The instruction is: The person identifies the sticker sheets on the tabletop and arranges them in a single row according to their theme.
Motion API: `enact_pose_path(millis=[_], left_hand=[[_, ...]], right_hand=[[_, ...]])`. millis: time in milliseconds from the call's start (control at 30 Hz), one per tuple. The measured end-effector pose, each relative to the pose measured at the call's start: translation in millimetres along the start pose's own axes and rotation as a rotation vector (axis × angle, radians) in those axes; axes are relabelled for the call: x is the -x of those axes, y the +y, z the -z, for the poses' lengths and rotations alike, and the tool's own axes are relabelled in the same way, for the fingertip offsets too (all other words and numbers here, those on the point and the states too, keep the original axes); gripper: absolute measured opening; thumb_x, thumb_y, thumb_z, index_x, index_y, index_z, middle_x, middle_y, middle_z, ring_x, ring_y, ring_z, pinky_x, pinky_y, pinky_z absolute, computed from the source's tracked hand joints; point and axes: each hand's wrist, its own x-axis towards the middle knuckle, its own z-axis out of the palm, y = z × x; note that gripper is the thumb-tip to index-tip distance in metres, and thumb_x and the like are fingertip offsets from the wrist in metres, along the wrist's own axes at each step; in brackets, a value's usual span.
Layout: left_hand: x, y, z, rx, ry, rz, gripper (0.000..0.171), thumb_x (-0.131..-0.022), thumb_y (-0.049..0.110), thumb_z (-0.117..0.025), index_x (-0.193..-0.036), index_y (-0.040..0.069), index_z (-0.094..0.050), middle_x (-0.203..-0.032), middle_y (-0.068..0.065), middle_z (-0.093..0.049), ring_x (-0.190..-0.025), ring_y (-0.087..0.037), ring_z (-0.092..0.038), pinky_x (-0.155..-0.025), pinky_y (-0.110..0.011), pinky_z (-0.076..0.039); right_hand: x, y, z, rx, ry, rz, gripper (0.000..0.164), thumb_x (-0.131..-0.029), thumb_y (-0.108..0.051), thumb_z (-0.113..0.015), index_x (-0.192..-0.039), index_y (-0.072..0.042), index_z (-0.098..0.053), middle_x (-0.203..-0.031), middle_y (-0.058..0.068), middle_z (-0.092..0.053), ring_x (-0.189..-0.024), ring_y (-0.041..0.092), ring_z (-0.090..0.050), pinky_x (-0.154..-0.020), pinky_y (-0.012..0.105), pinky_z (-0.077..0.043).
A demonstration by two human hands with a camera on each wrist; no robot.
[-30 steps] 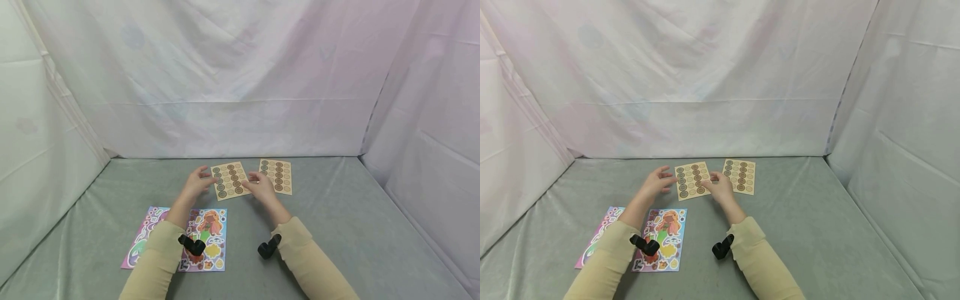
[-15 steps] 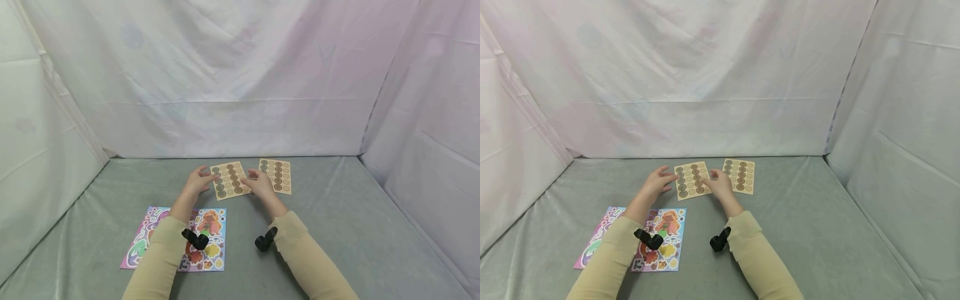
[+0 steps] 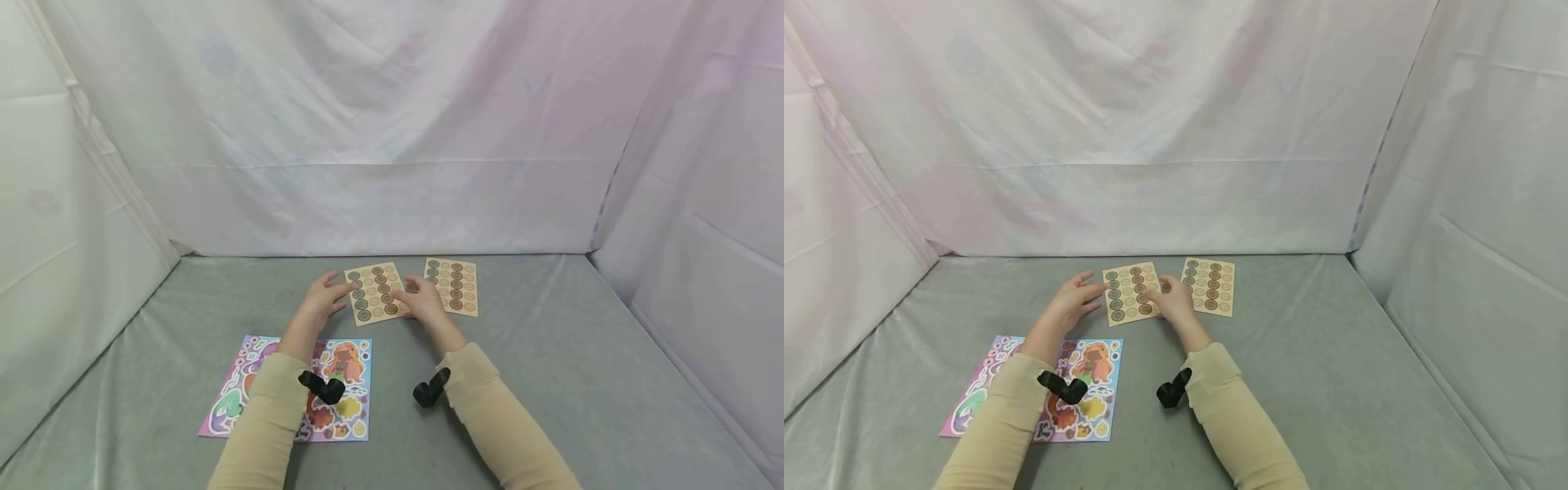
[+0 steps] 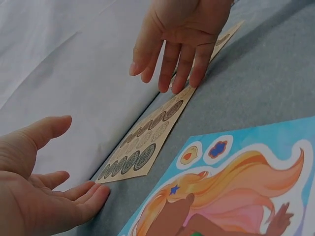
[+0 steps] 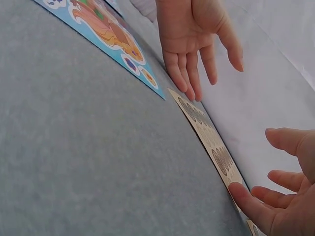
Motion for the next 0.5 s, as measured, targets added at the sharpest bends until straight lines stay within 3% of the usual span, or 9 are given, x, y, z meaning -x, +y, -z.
enact_pose_path(millis=[500], left_hand=[[5.2, -0.4, -3.2, 0.179, -0.002, 0.040, 0.076, -0.088, 0.014, -0.070, -0.151, 0.011, -0.028, -0.153, -0.014, -0.025, -0.136, -0.031, -0.032, -0.106, -0.042, -0.035]], right_hand=[[2.2, 2.3, -3.5, -0.138, -0.009, -0.018, 0.059, -0.089, -0.024, -0.069, -0.140, -0.004, -0.046, -0.137, 0.020, -0.047, -0.109, 0.031, -0.058, -0.069, 0.029, -0.056]])
